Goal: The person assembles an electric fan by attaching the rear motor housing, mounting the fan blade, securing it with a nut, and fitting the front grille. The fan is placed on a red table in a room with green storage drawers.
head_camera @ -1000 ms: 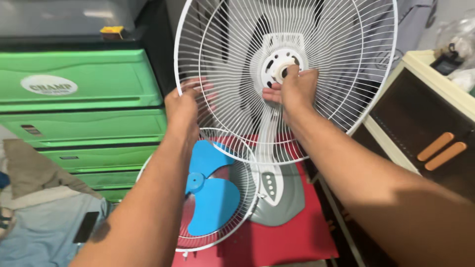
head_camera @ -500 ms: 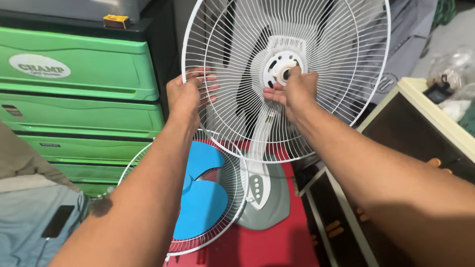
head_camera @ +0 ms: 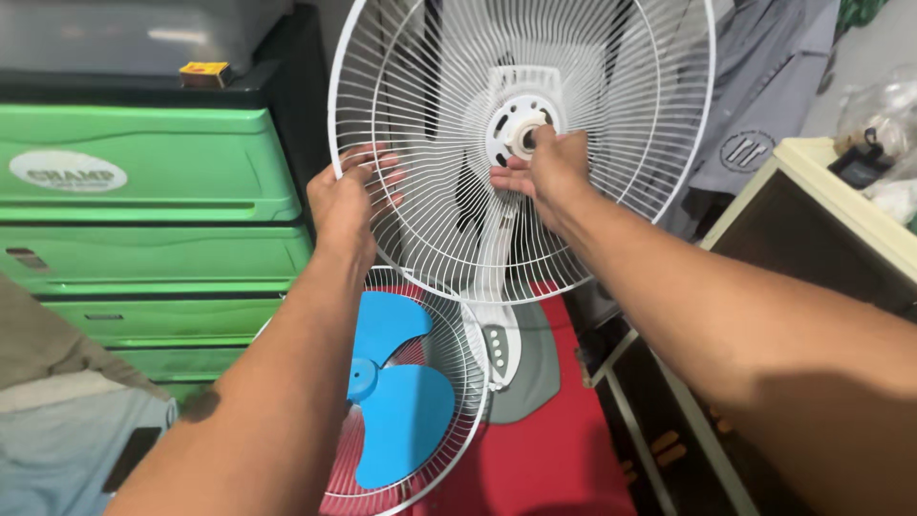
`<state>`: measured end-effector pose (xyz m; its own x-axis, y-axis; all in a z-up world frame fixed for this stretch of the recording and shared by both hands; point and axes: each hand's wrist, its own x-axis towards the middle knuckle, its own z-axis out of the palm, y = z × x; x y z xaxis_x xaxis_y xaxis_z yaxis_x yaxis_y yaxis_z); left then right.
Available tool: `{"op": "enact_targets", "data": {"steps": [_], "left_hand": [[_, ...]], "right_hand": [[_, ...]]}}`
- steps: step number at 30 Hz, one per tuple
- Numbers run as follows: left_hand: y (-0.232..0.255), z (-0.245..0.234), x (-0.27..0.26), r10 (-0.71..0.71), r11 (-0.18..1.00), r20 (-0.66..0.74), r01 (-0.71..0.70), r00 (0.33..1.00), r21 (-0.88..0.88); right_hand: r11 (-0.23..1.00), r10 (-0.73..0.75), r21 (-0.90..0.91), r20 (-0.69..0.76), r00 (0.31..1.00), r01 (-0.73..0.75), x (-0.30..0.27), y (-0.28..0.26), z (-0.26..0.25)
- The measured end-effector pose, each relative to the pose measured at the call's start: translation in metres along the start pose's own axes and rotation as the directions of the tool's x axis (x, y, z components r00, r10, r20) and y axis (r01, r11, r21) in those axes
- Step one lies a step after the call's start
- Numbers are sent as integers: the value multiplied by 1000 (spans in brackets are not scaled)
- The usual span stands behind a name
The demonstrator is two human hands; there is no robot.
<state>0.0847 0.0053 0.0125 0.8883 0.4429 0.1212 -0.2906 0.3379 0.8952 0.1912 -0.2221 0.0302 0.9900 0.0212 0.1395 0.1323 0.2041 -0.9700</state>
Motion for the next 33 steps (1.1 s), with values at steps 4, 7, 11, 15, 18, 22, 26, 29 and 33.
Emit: {"op": "enact_targets", "data": {"steps": [4, 7, 11, 15, 18, 22, 26, 29, 33], "left_hand": [[-1, -3, 11, -58, 998, 9, 58, 998, -14], [2, -8, 16, -116, 993, 22, 115, 993, 23], [6, -13, 22, -140, 987, 59, 135, 988, 83], [5, -18, 25, -150, 984, 68, 142, 986, 111], [4, -17, 22, -132, 983, 63, 123, 989, 137], [13, -11, 15, -112, 981, 33, 106, 993, 162], [23, 1, 7, -131, 981, -22, 133, 991, 139], [25, 5, 3, -62, 983, -14, 63, 998, 172], [18, 3, 6, 11, 980, 5, -12, 1000, 197]], "right_hand": [[999, 30, -31, -39, 999, -31, 0, -7, 7], [969, 61, -230, -116, 991, -87, -11, -20, 13], [886, 116, -418, -214, 970, -199, -24, -44, 21], [862, 215, -438, -139, 967, -254, -28, -62, 17], [838, 209, -484, -145, 967, -254, -22, -62, 10], [809, 259, -521, -98, 961, -272, -3, -57, 3], [811, 353, -467, -91, 931, -353, 22, -56, -4], [863, 344, -371, -66, 937, -343, 30, -53, -10], [929, 269, -242, -74, 960, -279, 23, -44, -12]]}}
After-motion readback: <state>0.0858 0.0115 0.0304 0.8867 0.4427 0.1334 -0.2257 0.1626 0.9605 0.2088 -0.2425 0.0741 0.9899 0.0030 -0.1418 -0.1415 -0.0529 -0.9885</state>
